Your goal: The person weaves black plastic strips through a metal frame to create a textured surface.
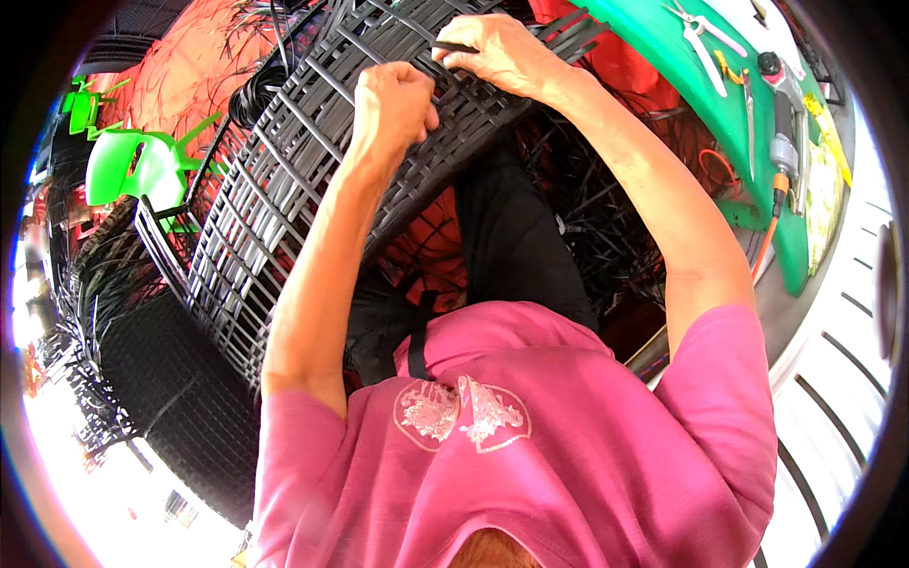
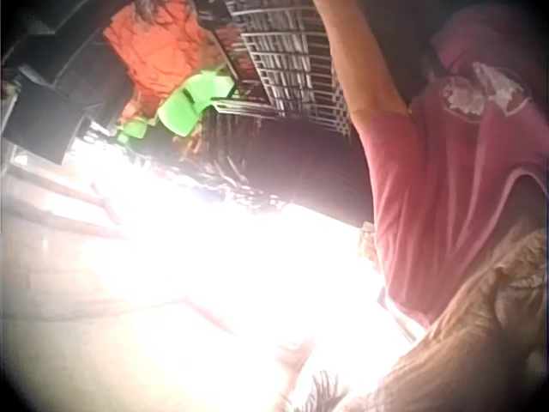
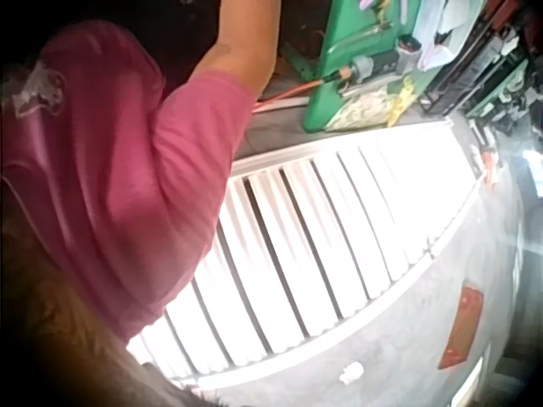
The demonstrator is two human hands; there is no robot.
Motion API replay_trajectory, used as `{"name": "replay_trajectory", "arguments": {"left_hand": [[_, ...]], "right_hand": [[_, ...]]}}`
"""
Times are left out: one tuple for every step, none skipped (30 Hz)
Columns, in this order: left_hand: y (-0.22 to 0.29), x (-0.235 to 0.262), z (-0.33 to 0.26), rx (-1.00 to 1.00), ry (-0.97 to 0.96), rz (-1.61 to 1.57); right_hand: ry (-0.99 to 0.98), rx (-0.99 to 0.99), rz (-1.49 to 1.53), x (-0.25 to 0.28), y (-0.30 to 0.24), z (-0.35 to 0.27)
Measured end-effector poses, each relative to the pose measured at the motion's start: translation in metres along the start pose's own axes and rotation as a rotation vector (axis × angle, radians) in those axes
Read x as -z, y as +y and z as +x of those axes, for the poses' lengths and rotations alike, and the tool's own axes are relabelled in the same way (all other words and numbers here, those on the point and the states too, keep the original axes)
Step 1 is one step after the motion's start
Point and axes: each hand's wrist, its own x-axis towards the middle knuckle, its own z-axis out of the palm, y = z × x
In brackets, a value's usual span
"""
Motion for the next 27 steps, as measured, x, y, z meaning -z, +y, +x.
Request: {"name": "replay_trajectory", "arguments": {"left_hand": [[0.001, 0.003, -0.014, -0.057, 0.018, 0.006], [-0.002, 0.007, -0.023, -0.036, -0.018, -0.057], [-0.009, 0.011, -0.025, -0.013, -0.018, -0.137], [-0.019, 0.015, -0.027, 0.01, -0.018, -0.218], [-0.025, 0.017, -0.028, 0.033, -0.018, -0.299], [-0.026, 0.017, -0.031, 0.038, -0.02, -0.354], [-0.027, 0.018, -0.031, 0.044, -0.046, -0.386], [-0.028, 0.017, -0.031, 0.074, -0.016, -0.422], [-0.028, 0.017, -0.031, 0.105, 0.016, -0.458], [-0.027, 0.018, -0.03, 0.116, -0.019, -0.412], [-0.026, 0.019, -0.028, 0.126, -0.055, -0.366], [-0.023, 0.02, -0.027, 0.139, -0.09, -0.319], [-0.019, 0.02, -0.025, 0.15, -0.137, -0.281], [-0.013, 0.019, -0.023, 0.161, -0.185, -0.242], [-0.01, 0.021, -0.021, 0.174, -0.229, -0.204], [-0.017, 0.023, -0.011, 0.191, -0.265, -0.197], [-0.02, 0.024, -0.008, 0.2, -0.256, -0.205], [-0.021, 0.024, -0.004, 0.21, -0.254, -0.214], [-0.023, 0.023, -0.002, 0.219, -0.252, -0.222], [-0.025, 0.022, -0.002, 0.227, -0.244, -0.251], [-0.026, 0.022, -0.002, 0.217, -0.25, -0.261], [-0.025, 0.021, -0.002, 0.208, -0.256, -0.272], [-0.025, 0.021, -0.002, 0.198, -0.26, -0.282], [-0.025, 0.023, -0.002, 0.219, -0.266, -0.295], [-0.027, 0.023, -0.003, 0.191, -0.222, -0.248], [-0.03, 0.022, -0.005, 0.163, -0.178, -0.202], [-0.03, 0.022, -0.007, 0.135, -0.136, -0.155]], "right_hand": [[-0.06, -0.013, 0.091, 0.0, -0.004, -0.002], [-0.11, 0.013, 0.124, -0.003, -0.009, -0.005], [-0.158, 0.04, 0.152, -0.004, -0.016, -0.005], [-0.152, 0.063, 0.166, -0.006, -0.023, -0.004], [-0.204, -0.016, 0.219, -0.005, -0.029, -0.005], [-0.218, -0.004, 0.213, -0.006, -0.028, -0.002], [-0.231, 0.007, 0.206, -0.008, -0.026, 0.0], [-0.226, -0.069, 0.242, -0.007, -0.025, -0.001], [-0.223, -0.145, 0.279, -0.004, -0.029, -0.001], [-0.219, -0.222, 0.315, -0.002, -0.032, -0.001], [-0.176, -0.282, 0.318, -0.002, -0.032, 0.0], [-0.135, -0.342, 0.323, -0.004, -0.031, 0.001], [-0.093, -0.403, 0.327, -0.006, -0.029, 0.001], [-0.014, -0.347, 0.215, -0.008, -0.027, 0.0], [0.02, -0.328, 0.13, -0.01, -0.03, 0.002], [0.054, -0.309, 0.045, -0.012, -0.034, 0.005], [0.088, -0.289, -0.039, -0.014, -0.037, 0.007], [0.047, -0.222, -0.146, -0.013, -0.039, 0.009], [0.052, -0.213, -0.177, -0.015, -0.043, 0.01], [0.058, -0.202, -0.208, -0.017, -0.047, 0.01], [0.062, -0.195, -0.241, -0.018, -0.05, 0.01], [-0.044, -0.203, -0.206, -0.019, -0.047, 0.013], [-0.121, -0.214, -0.096, -0.018, -0.042, 0.014], [-0.199, -0.222, 0.014, -0.015, -0.036, 0.016], [-0.276, -0.228, 0.125, -0.013, -0.03, 0.015], [-0.248, -0.284, 0.256, -0.017, -0.023, 0.009], [-0.197, -0.261, 0.369, -0.02, -0.018, 0.002]]}}
